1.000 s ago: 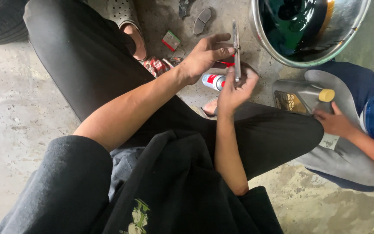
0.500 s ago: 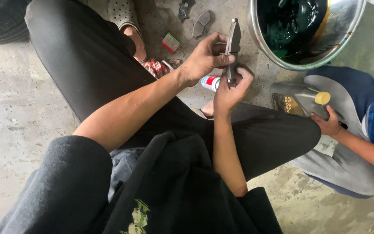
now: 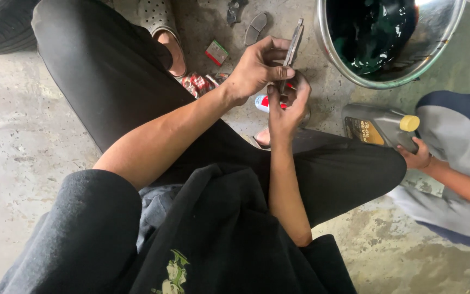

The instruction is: Cleaning and inspecting brake pads as part of a brake service.

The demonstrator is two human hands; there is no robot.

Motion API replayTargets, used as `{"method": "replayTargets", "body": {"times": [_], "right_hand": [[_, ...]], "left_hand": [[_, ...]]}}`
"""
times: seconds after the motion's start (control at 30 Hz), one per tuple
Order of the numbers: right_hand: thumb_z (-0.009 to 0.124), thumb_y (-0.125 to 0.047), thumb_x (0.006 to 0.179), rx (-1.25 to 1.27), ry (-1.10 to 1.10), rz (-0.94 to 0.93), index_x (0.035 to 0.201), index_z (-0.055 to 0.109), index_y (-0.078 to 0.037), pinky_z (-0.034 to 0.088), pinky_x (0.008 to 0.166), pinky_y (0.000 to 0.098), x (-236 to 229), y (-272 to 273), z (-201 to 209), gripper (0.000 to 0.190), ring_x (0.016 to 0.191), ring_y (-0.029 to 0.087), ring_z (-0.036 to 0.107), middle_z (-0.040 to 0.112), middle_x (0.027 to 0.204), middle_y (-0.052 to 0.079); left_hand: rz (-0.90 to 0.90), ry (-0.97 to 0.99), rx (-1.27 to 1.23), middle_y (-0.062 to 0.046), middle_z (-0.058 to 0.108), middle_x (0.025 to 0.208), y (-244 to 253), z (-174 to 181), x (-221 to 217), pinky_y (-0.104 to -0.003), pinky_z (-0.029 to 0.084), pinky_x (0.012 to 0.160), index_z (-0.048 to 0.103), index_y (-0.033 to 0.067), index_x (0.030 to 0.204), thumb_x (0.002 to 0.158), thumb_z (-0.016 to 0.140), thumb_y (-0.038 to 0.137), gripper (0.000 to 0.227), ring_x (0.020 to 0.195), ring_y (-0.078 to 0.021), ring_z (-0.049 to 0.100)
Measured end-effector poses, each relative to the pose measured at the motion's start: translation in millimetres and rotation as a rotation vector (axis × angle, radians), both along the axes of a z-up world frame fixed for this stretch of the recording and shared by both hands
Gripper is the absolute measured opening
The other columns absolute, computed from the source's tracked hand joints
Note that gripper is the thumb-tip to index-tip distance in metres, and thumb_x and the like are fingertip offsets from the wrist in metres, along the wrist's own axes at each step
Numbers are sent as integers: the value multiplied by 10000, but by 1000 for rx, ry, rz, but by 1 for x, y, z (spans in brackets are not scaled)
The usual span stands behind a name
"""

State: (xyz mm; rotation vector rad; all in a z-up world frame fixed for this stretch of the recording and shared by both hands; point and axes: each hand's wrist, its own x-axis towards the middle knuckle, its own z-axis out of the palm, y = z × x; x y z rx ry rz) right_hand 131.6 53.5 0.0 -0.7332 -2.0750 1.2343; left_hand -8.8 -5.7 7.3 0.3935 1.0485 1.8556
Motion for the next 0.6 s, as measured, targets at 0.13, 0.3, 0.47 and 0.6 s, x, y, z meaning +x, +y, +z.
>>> {"method": "replayTargets", "body": {"times": [0.13, 0.3, 0.47, 0.6], "right_hand": [[720, -137, 1049, -103, 135, 127, 1440, 486, 23, 564, 970, 340, 2, 3, -2, 483, 1135, 211, 676, 655, 1282, 147], [654, -202, 1029, -158, 130, 173, 1366, 538, 4, 544, 822, 301, 4, 13, -20, 412, 973, 161, 643, 649, 1117, 93], [615, -174, 1038, -279, 170, 165, 1363, 544, 17, 524, 896, 321, 4, 12, -17, 384, 1031, 163, 626, 650, 1119, 83], [615, -155, 1055, -225, 109, 134, 1303, 605, 31, 514, 842, 311, 4, 14, -18, 311, 949, 156, 632, 662, 1039, 79]], "left_hand": [[77, 158, -139, -213, 685, 1238, 4, -1, 0, -379, 646, 936, 530, -69, 1299, 809, 863, 34, 601, 1079, -273, 726], [89, 304, -234, -228, 685, 1219, 0, 14, 2, -384, 605, 925, 531, -99, 1316, 793, 877, 81, 652, 1078, -283, 744], [72, 278, -235, -223, 699, 1209, 1, 11, 3, -370, 628, 876, 533, -100, 1322, 803, 852, 88, 638, 1056, -285, 764], [66, 297, -232, -232, 706, 1207, -1, 12, 2, -360, 664, 883, 531, -106, 1331, 811, 846, 58, 630, 1054, -283, 757]]}}
